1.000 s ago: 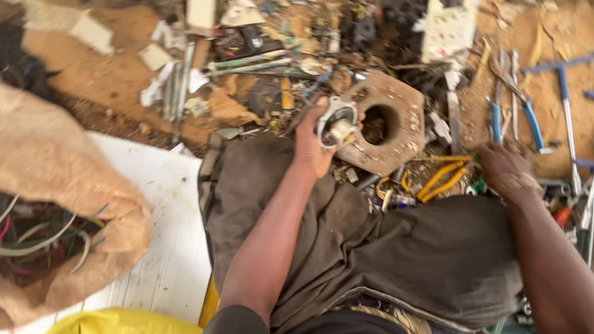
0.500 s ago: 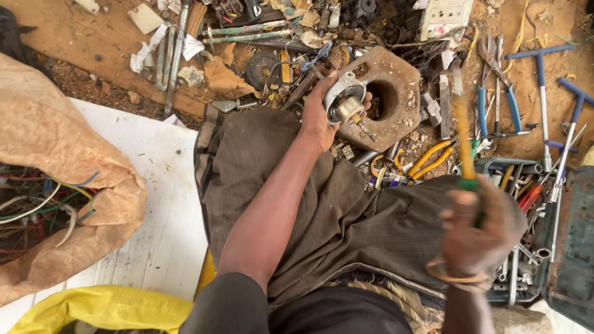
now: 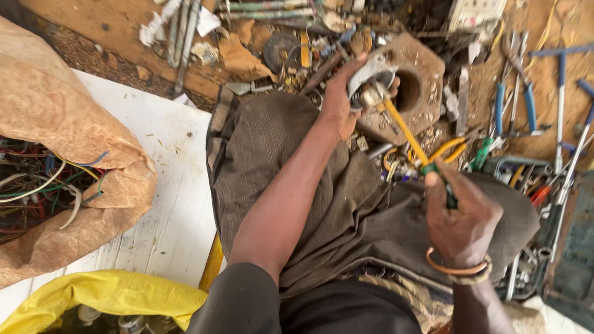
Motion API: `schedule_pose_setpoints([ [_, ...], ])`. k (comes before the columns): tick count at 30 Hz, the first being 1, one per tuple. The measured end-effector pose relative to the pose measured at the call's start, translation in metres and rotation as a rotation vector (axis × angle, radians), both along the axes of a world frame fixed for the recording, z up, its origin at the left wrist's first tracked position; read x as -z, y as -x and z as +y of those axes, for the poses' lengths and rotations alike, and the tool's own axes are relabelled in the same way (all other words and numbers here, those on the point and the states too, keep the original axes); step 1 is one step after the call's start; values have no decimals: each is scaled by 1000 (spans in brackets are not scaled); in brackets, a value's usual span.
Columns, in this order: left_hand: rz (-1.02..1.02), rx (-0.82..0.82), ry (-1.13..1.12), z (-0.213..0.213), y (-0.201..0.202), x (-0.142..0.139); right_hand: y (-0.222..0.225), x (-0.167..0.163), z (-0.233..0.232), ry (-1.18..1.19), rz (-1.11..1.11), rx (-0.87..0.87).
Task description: The person disassembles a small cylindrical electrical component using a screwdriver and pliers. They remove internal parts, scrape and clean surfaces, and reassemble the component while seated cross-legged on a chair in a cluttered workshop.
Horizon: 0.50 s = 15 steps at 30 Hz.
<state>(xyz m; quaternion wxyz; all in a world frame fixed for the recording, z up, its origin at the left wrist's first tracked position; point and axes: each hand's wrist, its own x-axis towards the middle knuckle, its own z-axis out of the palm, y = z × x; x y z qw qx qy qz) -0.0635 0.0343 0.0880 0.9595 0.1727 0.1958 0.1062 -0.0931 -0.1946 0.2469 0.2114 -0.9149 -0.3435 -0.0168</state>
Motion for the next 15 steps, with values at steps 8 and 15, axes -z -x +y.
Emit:
schedule_pose_setpoints([
  [8, -76, 21, -104, -5, 7, 3, -5, -16, 7, 13, 64, -30],
  [15, -72, 35, -103, -6, 7, 8, 1, -35, 19, 25, 85, -9],
])
